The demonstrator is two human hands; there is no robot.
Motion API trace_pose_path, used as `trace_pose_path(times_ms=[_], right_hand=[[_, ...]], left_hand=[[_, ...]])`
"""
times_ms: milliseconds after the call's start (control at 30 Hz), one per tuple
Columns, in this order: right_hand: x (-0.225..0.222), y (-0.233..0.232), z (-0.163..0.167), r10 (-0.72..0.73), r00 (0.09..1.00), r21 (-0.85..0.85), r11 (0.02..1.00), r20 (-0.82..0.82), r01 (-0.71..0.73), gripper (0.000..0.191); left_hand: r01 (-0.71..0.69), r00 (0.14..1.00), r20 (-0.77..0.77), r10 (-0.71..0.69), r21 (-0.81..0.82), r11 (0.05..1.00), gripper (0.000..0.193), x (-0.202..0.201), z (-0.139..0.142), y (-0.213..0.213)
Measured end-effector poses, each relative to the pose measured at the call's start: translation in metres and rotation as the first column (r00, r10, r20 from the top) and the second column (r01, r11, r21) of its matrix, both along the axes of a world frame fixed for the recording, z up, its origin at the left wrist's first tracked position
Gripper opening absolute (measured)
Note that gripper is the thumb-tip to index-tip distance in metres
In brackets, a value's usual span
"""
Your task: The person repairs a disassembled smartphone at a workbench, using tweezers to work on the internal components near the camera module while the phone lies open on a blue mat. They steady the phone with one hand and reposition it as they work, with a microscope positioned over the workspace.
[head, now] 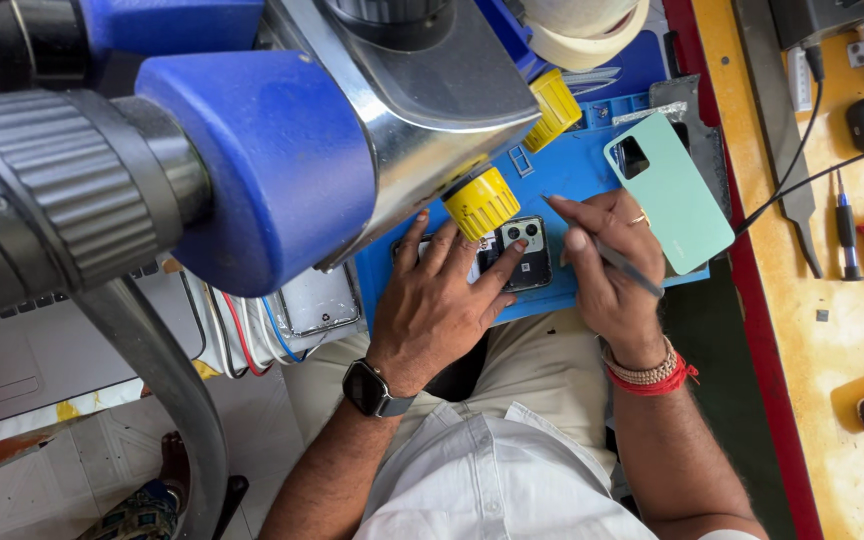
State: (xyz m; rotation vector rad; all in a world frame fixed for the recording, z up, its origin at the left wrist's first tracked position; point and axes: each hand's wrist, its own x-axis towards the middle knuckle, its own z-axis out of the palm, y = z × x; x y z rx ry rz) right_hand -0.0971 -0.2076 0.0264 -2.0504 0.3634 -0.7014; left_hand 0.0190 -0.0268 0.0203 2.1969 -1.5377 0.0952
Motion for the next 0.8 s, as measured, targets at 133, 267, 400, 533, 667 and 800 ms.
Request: trace_pose_path(times_ms=[133,267,400,533,667,800], right_hand=[[0.007,-0.008,-0.010,-0.035,0.999,0.339,0.940,-0.014,0.038,0.017],[0.010,-0.016,-0.015,0.015,0.997,0.236,0.972,-0.075,0.003,0.014],[0.016,-0.014,-0.019,0.091,0.994,0.129,0.988,-0.066,-0.082,0.009],[0.021,-0.010,-0.022,0.003,0.997,0.189,0.982,-0.078,0.012,0.005],[0.022,-0.009,-0.024,-0.007,0.996,0.182,0.983,-0.086,0.023,0.005],[0.023,-0.009,-0.024,-0.025,0.994,0.073,0.997,-0.111,0.034,0.008]], left_hand=[[-0.001,1.000,-0.012,0.002,0.042,0.999,0.057,-0.001,0.001,-0.001],[-0.006,1.000,-0.029,0.007,0.041,0.999,0.058,-0.001,0.002,-0.002],[-0.007,0.999,-0.034,0.010,0.081,0.997,0.057,-0.002,0.001,-0.003],[-0.008,1.000,-0.023,0.010,0.055,0.998,0.053,-0.002,0.000,-0.003],[-0.007,1.000,-0.013,0.008,0.030,1.000,0.052,-0.001,0.000,-0.003],[-0.004,1.000,-0.030,0.005,0.033,0.999,0.050,-0.002,0.001,-0.002]])
